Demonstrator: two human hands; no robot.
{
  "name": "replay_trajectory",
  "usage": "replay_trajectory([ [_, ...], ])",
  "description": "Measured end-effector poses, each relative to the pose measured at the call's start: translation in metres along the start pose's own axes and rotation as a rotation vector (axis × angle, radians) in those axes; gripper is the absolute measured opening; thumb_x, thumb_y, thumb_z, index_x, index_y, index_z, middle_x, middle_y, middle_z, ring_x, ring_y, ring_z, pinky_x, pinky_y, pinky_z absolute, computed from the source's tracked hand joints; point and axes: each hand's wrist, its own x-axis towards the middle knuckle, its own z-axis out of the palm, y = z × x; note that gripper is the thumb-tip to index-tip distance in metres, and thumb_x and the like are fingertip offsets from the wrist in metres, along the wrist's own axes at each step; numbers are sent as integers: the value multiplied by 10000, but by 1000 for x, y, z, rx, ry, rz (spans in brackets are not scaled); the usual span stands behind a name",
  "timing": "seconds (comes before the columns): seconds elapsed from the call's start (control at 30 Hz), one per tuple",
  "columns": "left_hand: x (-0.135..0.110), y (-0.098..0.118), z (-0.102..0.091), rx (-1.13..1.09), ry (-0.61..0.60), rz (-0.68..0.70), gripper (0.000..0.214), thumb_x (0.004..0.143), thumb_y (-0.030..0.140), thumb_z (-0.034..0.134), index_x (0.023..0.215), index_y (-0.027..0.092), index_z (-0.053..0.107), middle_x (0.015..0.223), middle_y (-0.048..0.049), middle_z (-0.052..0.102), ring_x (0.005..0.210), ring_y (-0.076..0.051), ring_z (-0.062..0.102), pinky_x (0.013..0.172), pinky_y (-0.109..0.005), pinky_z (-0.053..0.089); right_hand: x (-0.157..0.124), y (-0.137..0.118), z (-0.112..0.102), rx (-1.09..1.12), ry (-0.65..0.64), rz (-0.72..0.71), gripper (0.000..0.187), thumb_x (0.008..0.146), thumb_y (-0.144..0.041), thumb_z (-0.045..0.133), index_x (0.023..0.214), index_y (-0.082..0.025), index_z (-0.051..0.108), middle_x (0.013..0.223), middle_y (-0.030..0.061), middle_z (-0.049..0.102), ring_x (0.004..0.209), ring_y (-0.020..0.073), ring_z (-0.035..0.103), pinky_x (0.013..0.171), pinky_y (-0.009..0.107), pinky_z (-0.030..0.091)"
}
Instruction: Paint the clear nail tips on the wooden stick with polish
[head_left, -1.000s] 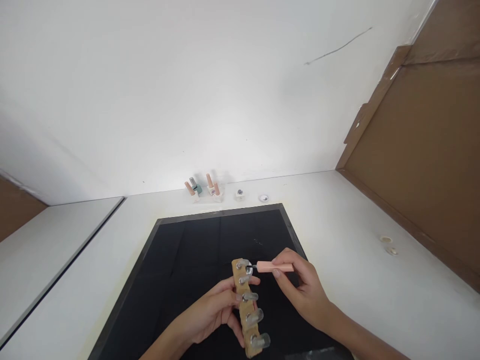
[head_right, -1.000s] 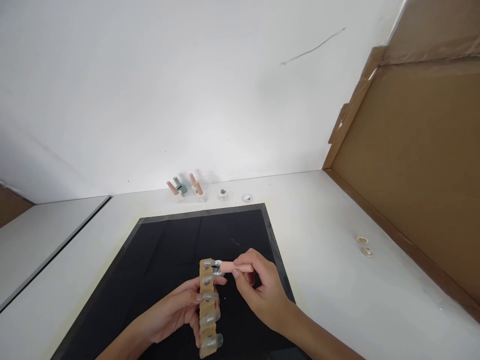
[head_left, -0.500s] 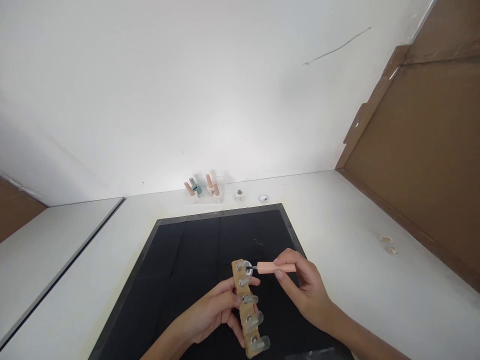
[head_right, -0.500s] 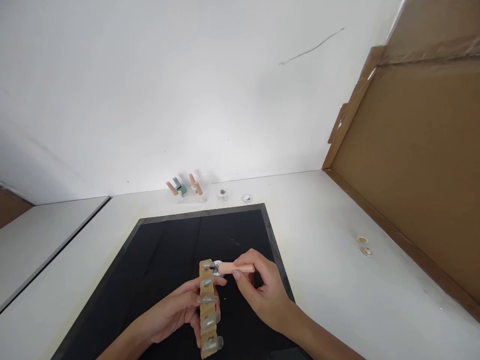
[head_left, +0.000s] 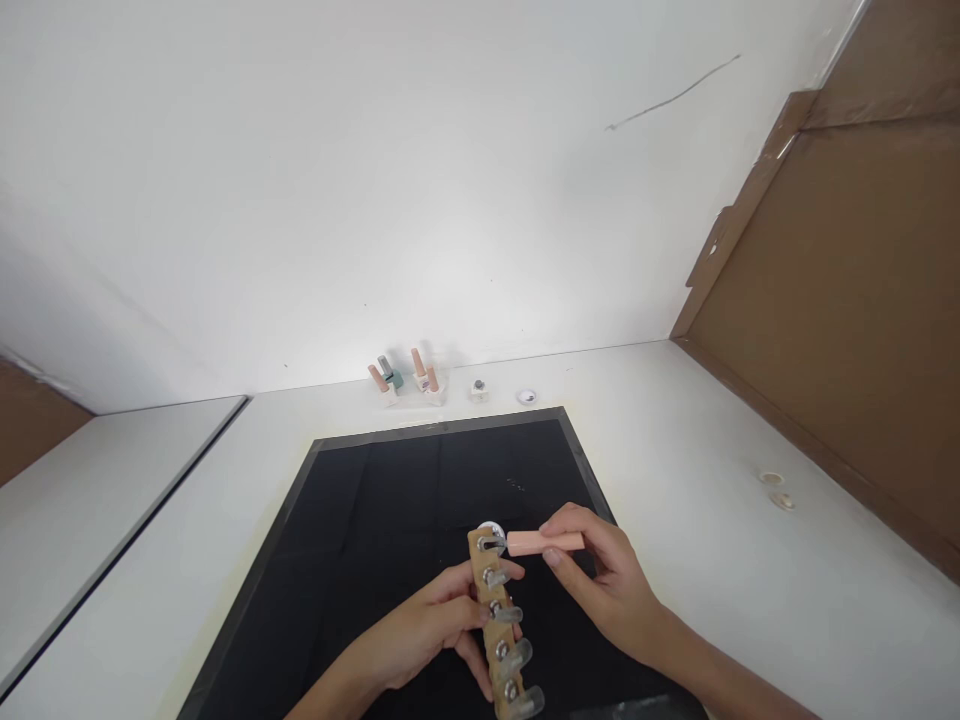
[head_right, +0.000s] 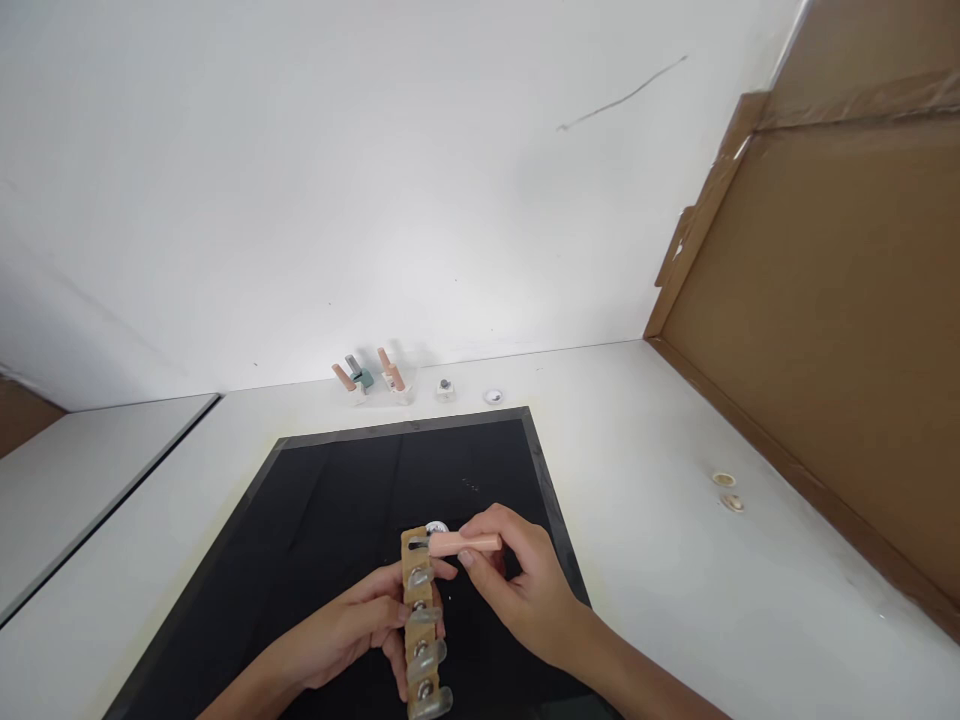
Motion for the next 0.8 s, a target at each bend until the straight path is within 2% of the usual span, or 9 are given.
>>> replay_trajectory([
  [0.8, -2, 3, -3, -55, -31, 61, 418, 740, 193, 541, 1155, 147, 567, 816, -80, 662, 724, -207, 648, 523, -292, 529, 3, -1, -1, -16, 106, 36, 81, 890, -262, 496, 852, -235, 563, 672, 8, 526, 593, 161, 486, 516, 267, 383],
])
